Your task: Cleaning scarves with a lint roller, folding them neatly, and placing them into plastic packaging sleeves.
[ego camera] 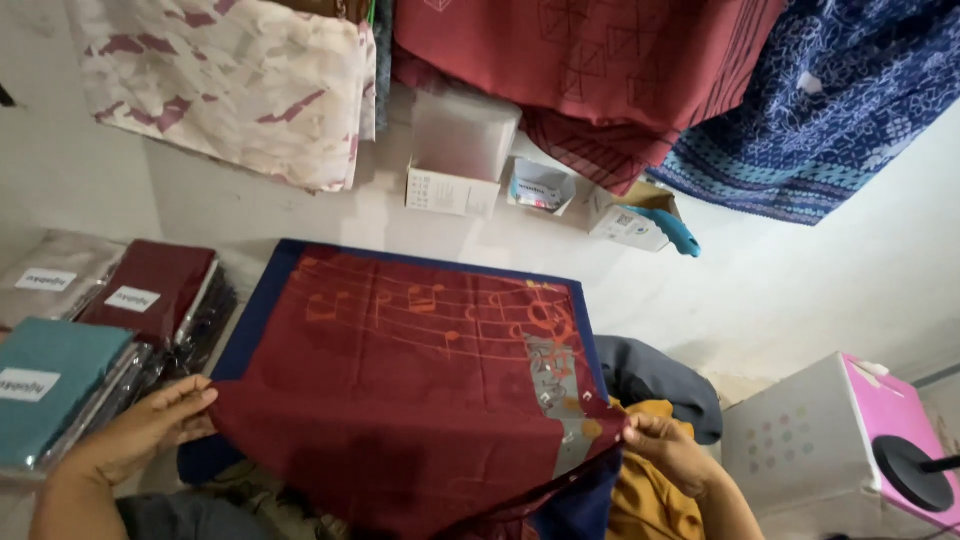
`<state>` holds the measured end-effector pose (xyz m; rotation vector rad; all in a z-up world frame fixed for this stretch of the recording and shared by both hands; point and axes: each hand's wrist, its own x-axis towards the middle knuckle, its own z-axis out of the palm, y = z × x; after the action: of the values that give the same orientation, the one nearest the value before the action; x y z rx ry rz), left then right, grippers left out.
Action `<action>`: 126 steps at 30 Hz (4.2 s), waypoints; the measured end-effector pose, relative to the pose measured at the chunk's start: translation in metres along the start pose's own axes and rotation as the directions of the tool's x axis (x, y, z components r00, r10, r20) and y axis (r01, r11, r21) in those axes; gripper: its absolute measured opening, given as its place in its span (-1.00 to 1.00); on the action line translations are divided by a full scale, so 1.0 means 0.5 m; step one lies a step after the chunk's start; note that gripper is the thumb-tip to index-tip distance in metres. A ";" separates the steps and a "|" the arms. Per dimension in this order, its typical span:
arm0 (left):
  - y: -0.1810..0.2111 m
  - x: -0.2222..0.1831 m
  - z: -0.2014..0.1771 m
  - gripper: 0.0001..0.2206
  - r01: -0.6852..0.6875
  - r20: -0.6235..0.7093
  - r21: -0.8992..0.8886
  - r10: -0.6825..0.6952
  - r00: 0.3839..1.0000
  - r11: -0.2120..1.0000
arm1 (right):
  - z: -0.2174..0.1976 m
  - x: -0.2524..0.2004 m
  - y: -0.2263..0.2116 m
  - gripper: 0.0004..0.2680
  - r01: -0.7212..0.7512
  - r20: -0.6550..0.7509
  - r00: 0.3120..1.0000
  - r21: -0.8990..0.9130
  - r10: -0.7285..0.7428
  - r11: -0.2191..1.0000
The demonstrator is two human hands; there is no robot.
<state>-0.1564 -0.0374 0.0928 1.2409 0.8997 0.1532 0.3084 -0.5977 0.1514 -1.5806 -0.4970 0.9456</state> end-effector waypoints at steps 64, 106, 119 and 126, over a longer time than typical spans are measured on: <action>0.087 0.280 0.076 -0.19 0.398 -0.410 0.866 -0.027 0.912 0.302 | 0.022 0.321 -0.140 -0.68 -0.516 -0.506 0.827 -0.514 0.244 0.685; -0.023 0.190 0.181 -0.46 -0.050 -0.098 0.985 0.769 0.632 0.166 | 0.078 0.220 -0.460 -0.75 -0.181 -0.349 0.327 -0.935 -0.878 0.304; -0.042 0.236 0.153 -0.34 0.105 -0.205 0.975 0.617 0.760 0.195 | 0.090 0.238 -0.511 -0.40 0.008 -0.264 0.158 -0.963 -0.951 0.269; -0.024 0.229 0.158 -0.36 0.176 -0.248 0.966 0.483 0.840 0.189 | 0.069 0.259 -0.509 -0.62 -0.456 -0.560 0.614 -0.827 -0.557 0.329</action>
<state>-0.0328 -0.0371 0.0277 2.6798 1.4197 0.0539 0.4026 -0.4180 0.3552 -2.8376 -0.4434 -0.4752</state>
